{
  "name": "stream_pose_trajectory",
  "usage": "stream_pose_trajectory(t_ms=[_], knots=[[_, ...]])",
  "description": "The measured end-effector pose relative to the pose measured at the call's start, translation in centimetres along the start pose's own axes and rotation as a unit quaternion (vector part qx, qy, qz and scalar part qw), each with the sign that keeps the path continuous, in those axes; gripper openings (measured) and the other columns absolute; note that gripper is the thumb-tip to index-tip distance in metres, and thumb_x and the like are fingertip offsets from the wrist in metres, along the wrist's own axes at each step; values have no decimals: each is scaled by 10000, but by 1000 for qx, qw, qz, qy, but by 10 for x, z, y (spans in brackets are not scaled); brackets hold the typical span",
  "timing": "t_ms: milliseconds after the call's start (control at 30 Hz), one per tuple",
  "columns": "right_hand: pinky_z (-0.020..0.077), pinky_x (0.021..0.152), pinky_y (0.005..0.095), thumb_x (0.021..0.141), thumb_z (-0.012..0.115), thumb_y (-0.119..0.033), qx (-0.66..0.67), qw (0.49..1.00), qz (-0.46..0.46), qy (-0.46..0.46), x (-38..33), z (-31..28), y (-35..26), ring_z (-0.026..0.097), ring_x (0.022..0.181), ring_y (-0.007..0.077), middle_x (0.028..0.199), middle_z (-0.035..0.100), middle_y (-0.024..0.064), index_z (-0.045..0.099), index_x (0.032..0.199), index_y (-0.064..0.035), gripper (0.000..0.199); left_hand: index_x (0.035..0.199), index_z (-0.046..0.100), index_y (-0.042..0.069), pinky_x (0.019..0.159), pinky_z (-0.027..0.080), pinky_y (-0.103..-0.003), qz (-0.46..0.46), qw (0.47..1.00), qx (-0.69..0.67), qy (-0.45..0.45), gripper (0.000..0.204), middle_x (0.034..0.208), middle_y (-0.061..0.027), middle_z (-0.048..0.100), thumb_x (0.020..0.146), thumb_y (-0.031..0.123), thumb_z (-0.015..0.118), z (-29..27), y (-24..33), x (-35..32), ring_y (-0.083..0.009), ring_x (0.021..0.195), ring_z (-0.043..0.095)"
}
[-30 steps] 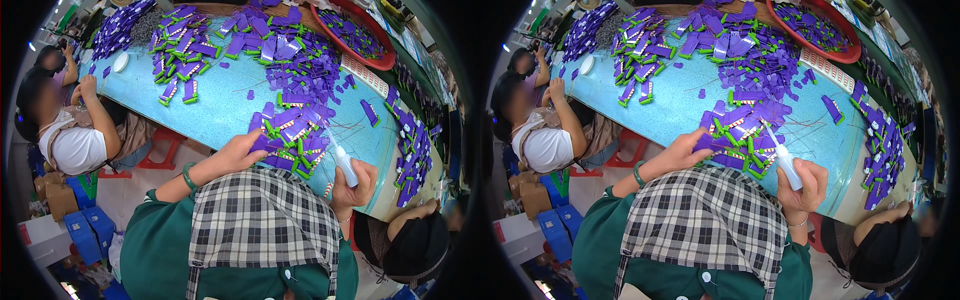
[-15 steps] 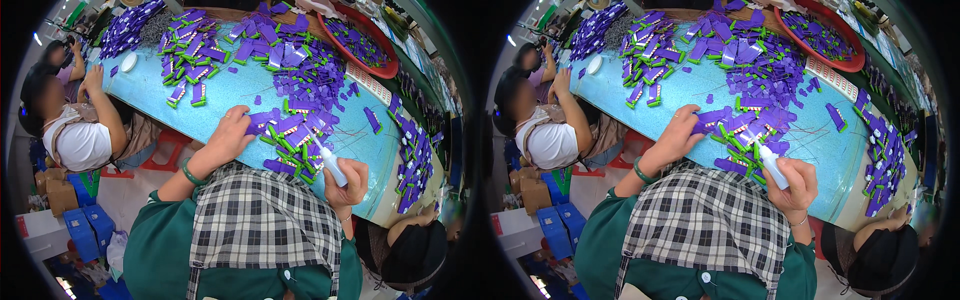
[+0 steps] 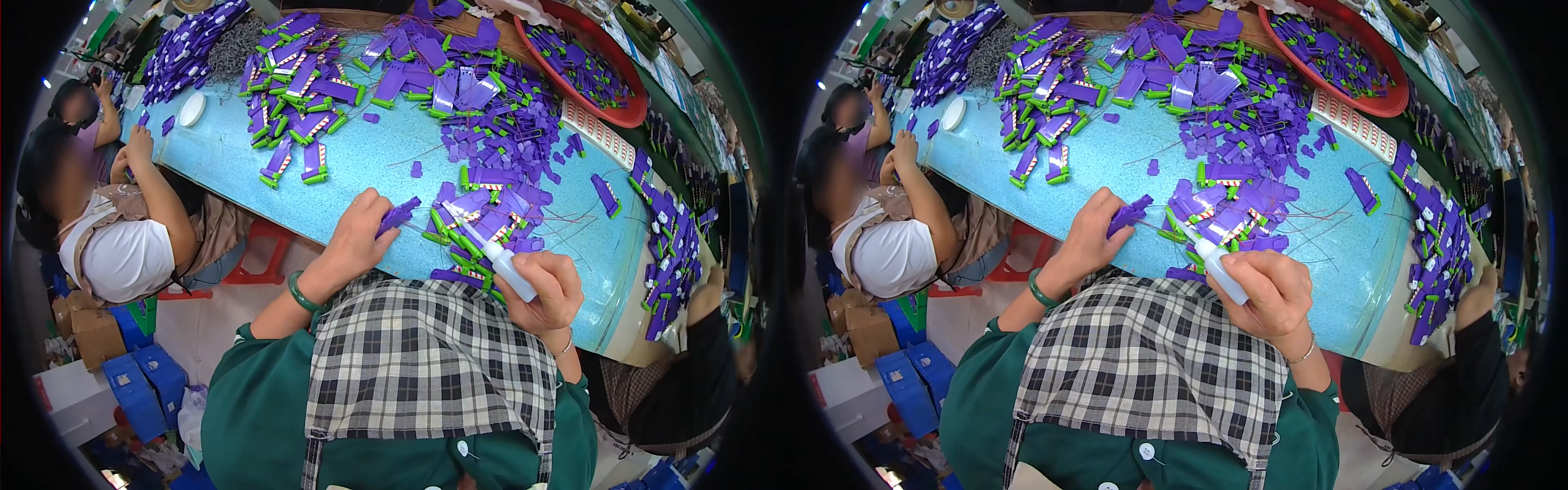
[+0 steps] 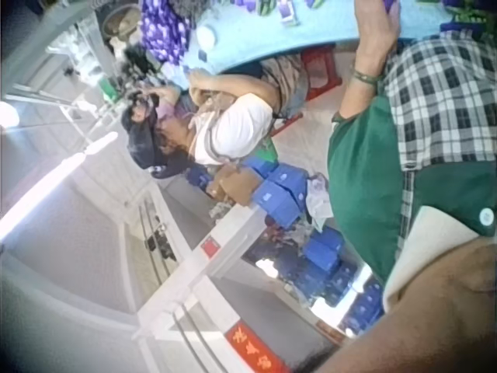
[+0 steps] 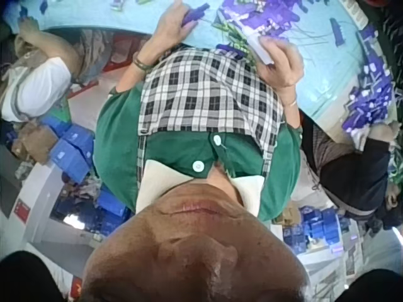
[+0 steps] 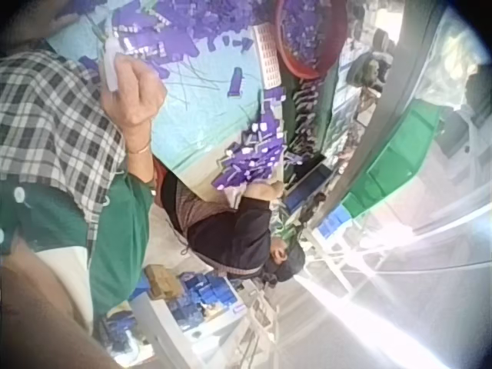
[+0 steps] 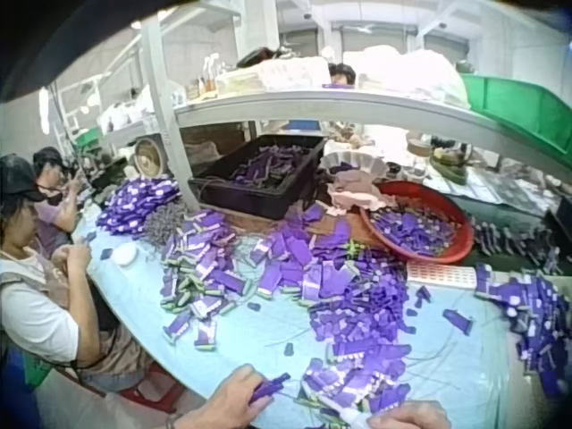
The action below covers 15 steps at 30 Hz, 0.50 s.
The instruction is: The person sits at a table in a workshop and assembles small purple and green plastic components. They repeatedly pick up a purple piece, apply glue from a small bottle, and attach a green piece to it. The finished units are placed into a red tray on the table.
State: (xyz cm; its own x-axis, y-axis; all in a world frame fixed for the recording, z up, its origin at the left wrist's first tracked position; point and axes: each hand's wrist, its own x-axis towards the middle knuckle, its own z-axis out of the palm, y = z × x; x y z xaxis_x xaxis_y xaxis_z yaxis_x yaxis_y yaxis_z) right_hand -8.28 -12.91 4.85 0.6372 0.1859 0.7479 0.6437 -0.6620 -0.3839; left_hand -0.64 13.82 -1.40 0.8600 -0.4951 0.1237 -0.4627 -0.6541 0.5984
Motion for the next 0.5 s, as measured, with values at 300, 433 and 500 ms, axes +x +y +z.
stream_pose_trajectory(t_ms=[300,433,500], knots=[[467,482,263,611,844,-48,14,1000,-19,0,16,11,0,613,609,167,819,618,61,645,1021,-63,456,1065,524,-13,719,519,-309,-154,843,-515,30,195,948,-106,643,915,102,569,-13,23,17,-144,767,617],[470,472,266,628,828,-37,-15,1000,-4,15,15,11,1,612,604,174,845,617,79,633,1044,-55,460,1203,510,-13,727,510,-293,-135,758,-628,-109,317,960,-82,633,912,97,574,-1,40,43,-148,804,609],[467,464,266,636,819,-29,-45,999,5,11,14,8,2,612,605,176,853,616,86,628,1053,-50,460,1205,511,-5,741,513,-301,-117,730,-654,-163,318,971,-78,630,918,113,578,12,48,48,-151,830,612]])
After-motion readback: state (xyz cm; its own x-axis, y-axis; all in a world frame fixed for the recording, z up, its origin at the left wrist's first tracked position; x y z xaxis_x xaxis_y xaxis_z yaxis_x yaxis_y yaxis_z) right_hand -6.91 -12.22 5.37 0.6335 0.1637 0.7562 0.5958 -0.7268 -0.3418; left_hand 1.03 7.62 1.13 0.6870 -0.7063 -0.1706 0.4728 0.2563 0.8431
